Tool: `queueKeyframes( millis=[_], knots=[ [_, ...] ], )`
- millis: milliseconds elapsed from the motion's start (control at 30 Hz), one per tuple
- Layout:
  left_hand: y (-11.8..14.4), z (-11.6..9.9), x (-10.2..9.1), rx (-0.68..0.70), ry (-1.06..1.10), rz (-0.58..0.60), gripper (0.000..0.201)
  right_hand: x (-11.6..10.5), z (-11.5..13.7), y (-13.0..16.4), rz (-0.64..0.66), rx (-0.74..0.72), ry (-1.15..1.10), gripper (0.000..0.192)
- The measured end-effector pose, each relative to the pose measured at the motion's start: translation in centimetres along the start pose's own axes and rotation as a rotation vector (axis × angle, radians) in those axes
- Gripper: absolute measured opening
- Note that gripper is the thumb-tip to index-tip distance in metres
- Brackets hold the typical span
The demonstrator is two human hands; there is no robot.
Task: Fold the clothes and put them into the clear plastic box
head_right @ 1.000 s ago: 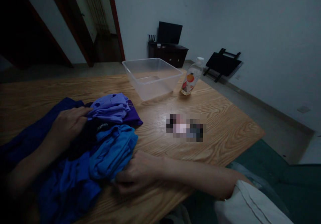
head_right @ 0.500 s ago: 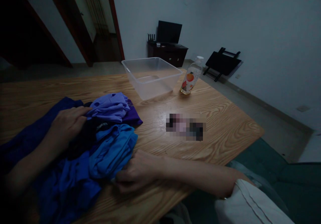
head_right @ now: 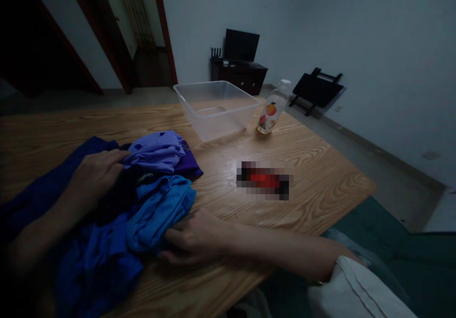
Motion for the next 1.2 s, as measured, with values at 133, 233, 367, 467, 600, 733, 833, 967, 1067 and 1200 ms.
queueKeyframes(
  millis=[133,233,367,467,600,733,833,967,1067,1200],
  knots=[
    [-0.3,-0.3,-0.4,0.0,0.023,-0.002,0.065,0.1,1.1,-0.2,0.041,0.139,0.032,0.066],
    [-0.6,-0.3,-0.7,0.02,0.039,0.023,0.06,0.7,2.4,-1.4,-0.017,0.153,0.072,0.07],
    [-1.0,0.8,-0.9,0.009,0.094,0.038,0.058,1.8,3.9,-4.3,-0.039,0.128,0.085,0.036],
    [-1.8,2.2,-1.3,0.012,0.177,0.071,0.058,2.4,4.7,-6.6,-0.066,0.107,0.119,0.026],
    [-4.0,3.5,-2.4,0.025,0.263,0.171,0.063,3.1,5.0,-10.7,-0.17,0.017,0.2,0.029],
    [-5.9,3.0,-3.5,-0.015,0.109,0.27,0.085,3.6,4.3,-15.5,-0.215,0.053,0.202,0.032],
    [-6.1,2.1,-3.3,0.01,-0.038,0.31,0.103,3.1,4.4,-16.7,-0.181,0.061,0.172,0.034],
    [-4.6,1.9,-2.2,0.01,-0.134,0.234,0.086,0.9,3.4,-13.3,-0.137,0.05,0.131,0.037],
    [-3.3,2.0,-1.7,0.005,-0.172,0.136,0.063,-1.2,-0.5,-10.4,-0.249,0.255,0.146,0.018],
    [-2.1,0.9,-2.0,-0.003,-0.146,-0.034,0.052,-2.1,-6.0,-9.9,-0.355,0.445,0.183,0.044]
  ],
)
Point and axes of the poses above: each hand's wrist, its own y-axis away from the middle knuckle, its own x-axis out of the palm, z = x × y, the point moved 3 cm from there along -y, towards the middle knuckle, and after that the axes turned 13 degrees about x, right-handed, at the moved point
